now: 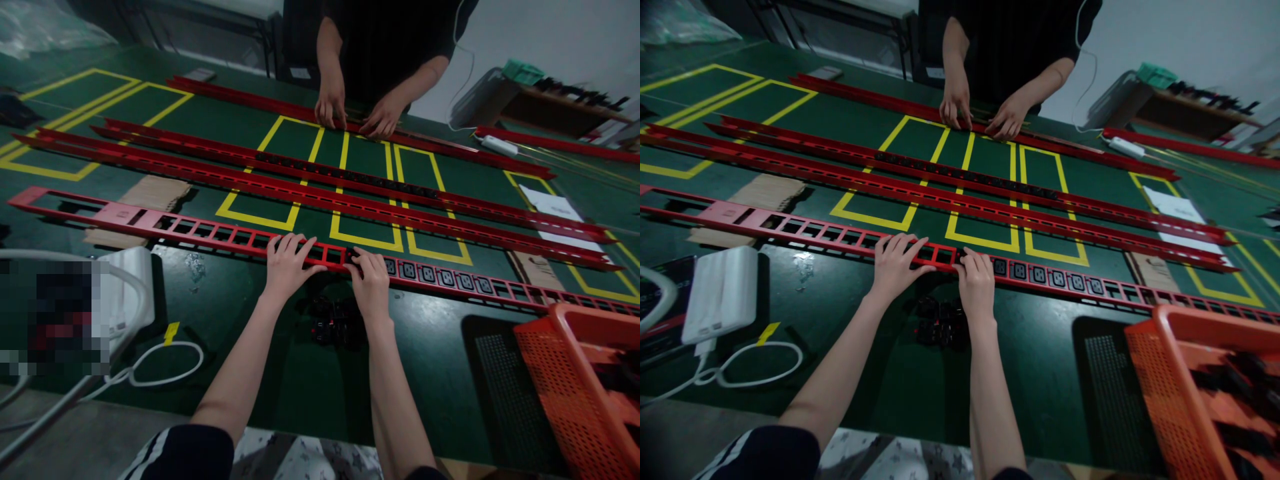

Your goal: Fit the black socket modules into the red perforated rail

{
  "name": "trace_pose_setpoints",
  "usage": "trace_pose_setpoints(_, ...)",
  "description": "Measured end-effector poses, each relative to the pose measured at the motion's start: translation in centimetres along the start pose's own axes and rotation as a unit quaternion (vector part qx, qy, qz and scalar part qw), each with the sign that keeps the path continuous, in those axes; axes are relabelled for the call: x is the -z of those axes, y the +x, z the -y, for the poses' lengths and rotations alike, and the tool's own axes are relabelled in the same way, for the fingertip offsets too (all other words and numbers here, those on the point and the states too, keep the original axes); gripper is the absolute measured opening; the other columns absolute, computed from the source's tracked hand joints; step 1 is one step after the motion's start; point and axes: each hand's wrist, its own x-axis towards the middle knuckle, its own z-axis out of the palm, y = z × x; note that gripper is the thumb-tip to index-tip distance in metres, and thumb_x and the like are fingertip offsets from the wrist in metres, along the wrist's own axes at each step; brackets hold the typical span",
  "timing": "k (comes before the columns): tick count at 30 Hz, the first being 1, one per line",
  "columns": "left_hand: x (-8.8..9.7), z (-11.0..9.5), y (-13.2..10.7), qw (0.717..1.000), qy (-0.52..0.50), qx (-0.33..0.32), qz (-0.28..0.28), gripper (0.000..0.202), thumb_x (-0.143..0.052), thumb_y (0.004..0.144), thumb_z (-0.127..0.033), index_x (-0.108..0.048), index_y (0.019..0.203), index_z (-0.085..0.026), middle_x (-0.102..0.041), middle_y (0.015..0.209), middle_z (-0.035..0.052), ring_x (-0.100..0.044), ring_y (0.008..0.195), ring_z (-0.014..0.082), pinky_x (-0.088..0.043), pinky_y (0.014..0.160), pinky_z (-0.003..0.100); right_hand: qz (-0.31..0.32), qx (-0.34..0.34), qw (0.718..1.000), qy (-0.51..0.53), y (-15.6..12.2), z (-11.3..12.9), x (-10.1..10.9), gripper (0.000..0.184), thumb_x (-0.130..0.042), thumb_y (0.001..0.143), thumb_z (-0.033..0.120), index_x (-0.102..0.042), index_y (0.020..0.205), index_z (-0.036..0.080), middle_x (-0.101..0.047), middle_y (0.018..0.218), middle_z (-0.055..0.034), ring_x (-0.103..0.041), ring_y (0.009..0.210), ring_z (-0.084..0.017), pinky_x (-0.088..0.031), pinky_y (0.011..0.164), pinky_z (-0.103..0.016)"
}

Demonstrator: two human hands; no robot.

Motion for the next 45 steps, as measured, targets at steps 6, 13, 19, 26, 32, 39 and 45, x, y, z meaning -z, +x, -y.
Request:
trace_pose_setpoints(6,0.0,0.0,0.0,1.000,-0.005,0.002,-0.002,0.054,-0.056,0.079,-0.056,-0.059,0.120,-0.021,-0.063,0.114,0.0132,-0.053,0.110,0.0300,-0.032,0.098,0.049,0.028,0.011,1.000,-0.010,-0.1,-0.3,0.4,0.013,-0.052,0.087,0.018,-0.064,0.081,0.020,-0.069,0.105,-0.0083,-0.057,0.094,-0.023,-0.047,0.084,-0.042)
trace_pose_setpoints(13,0.0,0.0,0.0,1.000,-0.012,0.006,0.001,0.054,-0.058,0.078,-0.055,-0.059,0.120,-0.020,-0.063,0.115,0.0137,-0.053,0.111,0.0306,-0.032,0.099,0.049,0.056,0.018,0.998,-0.028,-0.3,-0.5,1.1,0.012,-0.060,0.082,0.019,-0.064,0.093,0.021,-0.067,0.113,-0.0065,-0.055,0.095,-0.025,-0.044,0.081,-0.043)
trace_pose_setpoints(19,-0.1,0.0,0.0,1.000,-0.006,0.002,0.000,0.054,-0.057,0.079,-0.055,-0.058,0.121,-0.021,-0.062,0.115,0.0137,-0.053,0.111,0.0305,-0.032,0.099,0.049,0.055,0.031,0.997,-0.042,-0.2,-0.7,1.1,0.021,-0.060,0.081,0.016,-0.066,0.100,0.023,-0.069,0.110,-0.0054,-0.054,0.093,-0.024,-0.041,0.082,-0.042)
trace_pose_setpoints(26,-0.1,0.1,0.0,1.000,-0.008,0.001,-0.004,0.052,-0.058,0.079,-0.054,-0.058,0.120,-0.022,-0.063,0.115,0.0134,-0.053,0.110,0.0306,-0.032,0.098,0.050,0.024,0.014,0.997,-0.069,-0.3,-1.0,0.7,0.013,-0.064,0.080,0.023,-0.070,0.091,0.027,-0.072,0.102,-0.0014,-0.052,0.077,-0.021,-0.035,0.081,-0.041)
trace_pose_setpoints(32,-0.2,0.1,0.0,1.000,-0.003,-0.001,-0.004,0.054,-0.057,0.079,-0.054,-0.059,0.120,-0.020,-0.063,0.115,0.0143,-0.053,0.110,0.0309,-0.032,0.098,0.050,0.035,0.019,0.996,-0.086,-0.1,-0.9,0.9,0.009,-0.065,0.080,0.025,-0.069,0.088,0.026,-0.073,0.101,-0.0008,-0.052,0.080,-0.021,-0.032,0.079,-0.039)
trace_pose_setpoints(39,-0.2,0.0,0.0,1.000,-0.005,0.010,-0.001,0.053,-0.060,0.077,-0.054,-0.058,0.121,-0.023,-0.062,0.116,0.0129,-0.052,0.112,0.0304,-0.031,0.099,0.049,0.044,0.017,0.992,-0.114,0.0,-0.2,0.9,0.011,-0.060,0.083,0.022,-0.070,0.083,0.025,-0.073,0.099,-0.0014,-0.053,0.081,-0.022,-0.030,0.078,-0.040)
trace_pose_setpoints(45,-0.3,0.0,0.0,1.000,-0.011,0.012,-0.004,0.055,-0.057,0.078,-0.057,-0.058,0.121,-0.022,-0.062,0.116,0.0129,-0.052,0.113,0.0302,-0.031,0.100,0.049,0.023,0.019,0.995,-0.098,-0.2,-0.4,0.7,0.012,-0.058,0.084,0.022,-0.070,0.083,0.025,-0.073,0.099,-0.0016,-0.055,0.080,-0.022,-0.033,0.078,-0.040)
